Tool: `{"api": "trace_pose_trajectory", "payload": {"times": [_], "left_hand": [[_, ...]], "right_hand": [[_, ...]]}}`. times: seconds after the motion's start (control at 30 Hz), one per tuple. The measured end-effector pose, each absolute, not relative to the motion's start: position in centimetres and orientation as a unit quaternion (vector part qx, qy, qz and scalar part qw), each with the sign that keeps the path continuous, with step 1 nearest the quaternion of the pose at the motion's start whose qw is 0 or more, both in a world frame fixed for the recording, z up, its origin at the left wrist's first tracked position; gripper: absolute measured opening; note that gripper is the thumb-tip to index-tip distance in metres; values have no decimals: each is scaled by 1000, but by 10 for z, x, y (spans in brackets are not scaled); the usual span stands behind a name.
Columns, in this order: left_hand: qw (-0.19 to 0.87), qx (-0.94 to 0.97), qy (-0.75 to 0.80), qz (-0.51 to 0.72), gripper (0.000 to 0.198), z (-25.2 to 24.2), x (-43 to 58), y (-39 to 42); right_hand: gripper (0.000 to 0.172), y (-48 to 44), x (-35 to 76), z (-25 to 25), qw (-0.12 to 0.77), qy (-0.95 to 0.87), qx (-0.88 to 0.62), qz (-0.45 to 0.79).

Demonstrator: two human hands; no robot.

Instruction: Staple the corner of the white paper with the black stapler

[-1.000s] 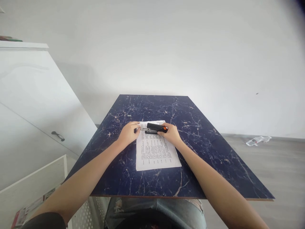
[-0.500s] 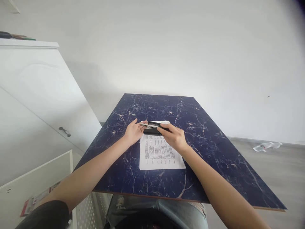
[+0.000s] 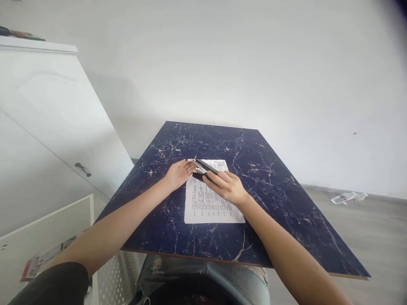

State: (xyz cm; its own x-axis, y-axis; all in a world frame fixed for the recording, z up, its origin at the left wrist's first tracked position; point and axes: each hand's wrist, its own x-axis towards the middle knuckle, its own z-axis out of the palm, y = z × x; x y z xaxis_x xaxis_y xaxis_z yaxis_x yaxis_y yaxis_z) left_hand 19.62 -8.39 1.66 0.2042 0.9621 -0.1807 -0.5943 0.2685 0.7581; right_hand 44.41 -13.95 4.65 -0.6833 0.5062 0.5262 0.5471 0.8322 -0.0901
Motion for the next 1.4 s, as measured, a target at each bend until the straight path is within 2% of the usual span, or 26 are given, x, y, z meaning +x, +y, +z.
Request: {"api": "trace_pose_trajectory", "payload": {"times": [0.3, 0.5, 0.6, 0.73, 0.8, 0.9, 1.03, 1.17, 1.27, 1.4], "left_hand": [[702, 365, 329, 515, 13, 13, 195, -83], [673, 402, 349, 513, 10, 9, 195, -83], [668, 398, 346, 525, 6, 10, 196, -84], [634, 403, 371, 546, 5, 11, 197, -88], [603, 389, 391, 576, 9, 11, 196, -90], [538, 387, 420, 619, 16, 12, 196, -93], [422, 482, 435, 633, 26, 19, 196, -99], [287, 615, 425, 599, 29, 29, 199, -110], [199, 702, 403, 553, 27, 32, 202, -118], [177, 764, 351, 512, 26, 30, 205, -122]], "right_hand": [[33, -144, 438, 53, 239, -927, -283, -57], [31, -142, 441, 48, 255, -914, -313, -49], [32, -138, 444, 42, 295, -887, -349, -67], [37, -133, 441, 37, 418, -801, -423, -64], [36, -130, 440, 38, 466, -749, -470, -32], [28, -127, 442, 40, 483, -687, -542, 28], [29, -119, 449, 35, 448, -630, -617, 150], [36, -112, 450, 25, 400, -622, -622, 256], [37, -109, 446, 22, 380, -628, -620, 275], [34, -107, 447, 22, 349, -656, -618, 256]]}}
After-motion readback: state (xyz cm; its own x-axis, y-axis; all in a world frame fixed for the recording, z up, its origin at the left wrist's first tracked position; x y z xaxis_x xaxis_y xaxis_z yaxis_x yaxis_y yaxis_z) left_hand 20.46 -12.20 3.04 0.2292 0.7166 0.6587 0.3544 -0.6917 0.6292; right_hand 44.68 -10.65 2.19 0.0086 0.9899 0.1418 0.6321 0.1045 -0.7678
